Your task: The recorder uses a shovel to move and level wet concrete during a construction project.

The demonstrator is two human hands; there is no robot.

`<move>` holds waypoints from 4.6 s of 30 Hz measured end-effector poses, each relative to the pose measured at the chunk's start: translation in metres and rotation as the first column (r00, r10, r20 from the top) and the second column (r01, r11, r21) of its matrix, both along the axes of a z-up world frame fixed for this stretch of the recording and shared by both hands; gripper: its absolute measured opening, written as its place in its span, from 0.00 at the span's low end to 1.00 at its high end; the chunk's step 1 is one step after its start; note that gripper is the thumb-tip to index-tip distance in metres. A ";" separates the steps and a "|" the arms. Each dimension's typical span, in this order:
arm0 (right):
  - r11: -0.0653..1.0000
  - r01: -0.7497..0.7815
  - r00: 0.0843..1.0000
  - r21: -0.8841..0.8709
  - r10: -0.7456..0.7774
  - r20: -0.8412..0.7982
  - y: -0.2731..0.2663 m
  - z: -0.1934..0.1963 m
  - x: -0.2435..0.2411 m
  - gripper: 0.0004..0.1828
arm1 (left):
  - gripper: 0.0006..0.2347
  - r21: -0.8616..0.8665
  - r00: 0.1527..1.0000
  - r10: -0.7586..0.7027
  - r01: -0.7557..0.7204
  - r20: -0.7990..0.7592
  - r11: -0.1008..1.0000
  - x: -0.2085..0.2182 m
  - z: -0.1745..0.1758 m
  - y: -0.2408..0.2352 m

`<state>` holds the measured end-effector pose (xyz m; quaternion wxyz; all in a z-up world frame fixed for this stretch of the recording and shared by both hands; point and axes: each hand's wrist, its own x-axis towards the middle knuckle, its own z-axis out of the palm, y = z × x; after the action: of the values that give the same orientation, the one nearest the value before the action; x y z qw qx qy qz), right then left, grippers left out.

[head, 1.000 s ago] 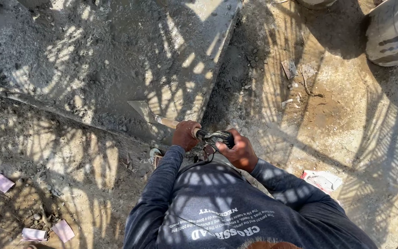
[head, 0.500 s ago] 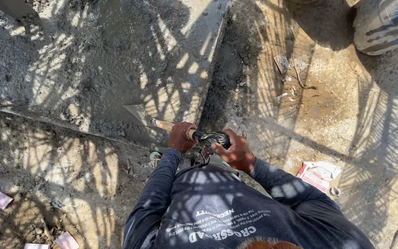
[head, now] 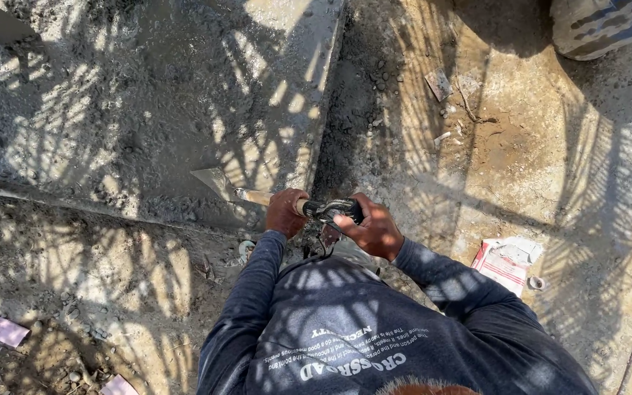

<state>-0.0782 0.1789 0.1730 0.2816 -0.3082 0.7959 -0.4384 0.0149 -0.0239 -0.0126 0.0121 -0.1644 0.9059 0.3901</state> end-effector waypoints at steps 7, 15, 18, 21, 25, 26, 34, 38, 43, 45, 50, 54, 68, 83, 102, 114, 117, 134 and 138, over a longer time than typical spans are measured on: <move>1.000 -0.024 1.000 -0.016 0.023 -0.019 0.002 0.002 -0.003 0.27 | 0.14 0.012 0.999 0.031 -0.031 0.018 0.999 -0.001 0.000 0.000; 1.000 -0.026 0.999 0.000 0.026 0.033 -0.005 0.005 -0.007 0.30 | 0.15 0.014 0.999 0.042 -0.042 -0.004 0.999 -0.001 -0.005 -0.003; 0.999 -0.029 0.998 0.021 0.028 0.051 -0.003 0.002 -0.009 0.31 | 0.15 0.007 0.999 0.033 -0.033 -0.024 0.999 -0.003 -0.005 -0.003; 0.999 -0.051 0.999 -0.008 0.051 -0.017 -0.002 0.001 -0.009 0.31 | 0.15 0.011 0.998 0.035 -0.035 -0.050 0.999 -0.001 -0.006 -0.002; 0.999 -0.022 1.000 -0.035 0.023 0.021 -0.006 0.005 -0.010 0.30 | 0.15 0.035 0.997 0.041 -0.038 -0.072 0.999 0.000 -0.004 -0.004; 0.999 -0.030 0.999 -0.035 0.031 0.025 -0.007 0.005 -0.010 0.30 | 0.15 0.035 0.996 0.048 -0.046 -0.069 0.998 -0.001 -0.002 -0.005; 0.995 -0.026 0.998 -0.097 0.031 0.048 -0.010 0.008 -0.009 0.23 | 0.16 0.057 0.993 0.048 -0.042 -0.112 0.998 0.000 -0.011 -0.007; 0.996 -0.024 0.998 -0.081 0.028 0.048 -0.013 0.012 -0.008 0.22 | 0.16 0.046 0.993 0.057 -0.053 -0.103 0.998 0.000 -0.006 -0.007; 0.993 -0.024 0.998 -0.113 0.031 0.056 -0.013 0.008 -0.009 0.20 | 0.16 0.032 0.994 0.058 -0.055 -0.092 0.998 0.001 -0.006 -0.009; 0.990 -0.061 0.998 -0.126 0.062 0.003 -0.015 0.009 -0.010 0.19 | 0.17 0.037 0.994 0.060 -0.057 -0.088 0.998 0.000 -0.006 -0.011; 0.982 -0.126 0.986 -0.140 0.108 -0.130 -0.018 0.006 -0.013 0.17 | 0.17 0.060 0.995 0.073 -0.069 -0.069 0.996 -0.002 -0.002 -0.013; 0.989 -0.100 0.990 -0.113 0.088 -0.112 -0.017 0.008 -0.012 0.18 | 0.16 0.067 0.996 0.072 -0.068 -0.059 0.995 0.000 -0.008 -0.011; 0.992 -0.060 0.995 -0.112 0.051 -0.084 -0.016 0.009 -0.010 0.19 | 0.17 0.055 0.997 0.055 -0.052 -0.057 0.997 -0.002 -0.009 -0.010; 0.997 -0.023 1.000 -0.068 0.021 -0.022 -0.019 0.009 -0.011 0.19 | 0.17 0.043 0.995 0.081 -0.078 -0.060 0.996 -0.003 -0.010 -0.011; 0.999 0.020 1.000 -0.029 -0.021 -0.002 -0.019 0.006 -0.013 0.18 | 0.17 0.045 0.994 0.084 -0.081 -0.075 0.996 -0.002 -0.007 -0.012; 0.998 0.064 0.986 -0.029 -0.068 -0.150 -0.028 0.013 -0.011 0.15 | 0.13 0.037 0.992 0.063 -0.059 -0.110 0.998 -0.008 0.000 -0.015; 0.999 0.036 0.992 -0.027 -0.039 -0.117 -0.034 0.015 -0.012 0.17 | 0.13 0.042 0.993 0.100 -0.098 -0.058 0.994 -0.005 0.006 -0.019; 0.995 -0.086 0.919 -0.042 0.063 -0.389 -0.029 -0.005 -0.020 0.23 | 0.15 -0.008 0.996 0.071 -0.072 -0.046 0.997 -0.015 -0.014 -0.022; 0.991 0.050 0.998 -0.128 -0.054 -0.027 -0.029 0.001 -0.008 0.25 | 0.16 -0.031 0.993 0.087 -0.090 -0.085 0.995 -0.005 -0.032 -0.020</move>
<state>-0.0865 0.1494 0.1744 0.2377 -0.3113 0.7784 -0.4907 0.0099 -0.0442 -0.0444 -0.0458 -0.1881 0.9041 0.3810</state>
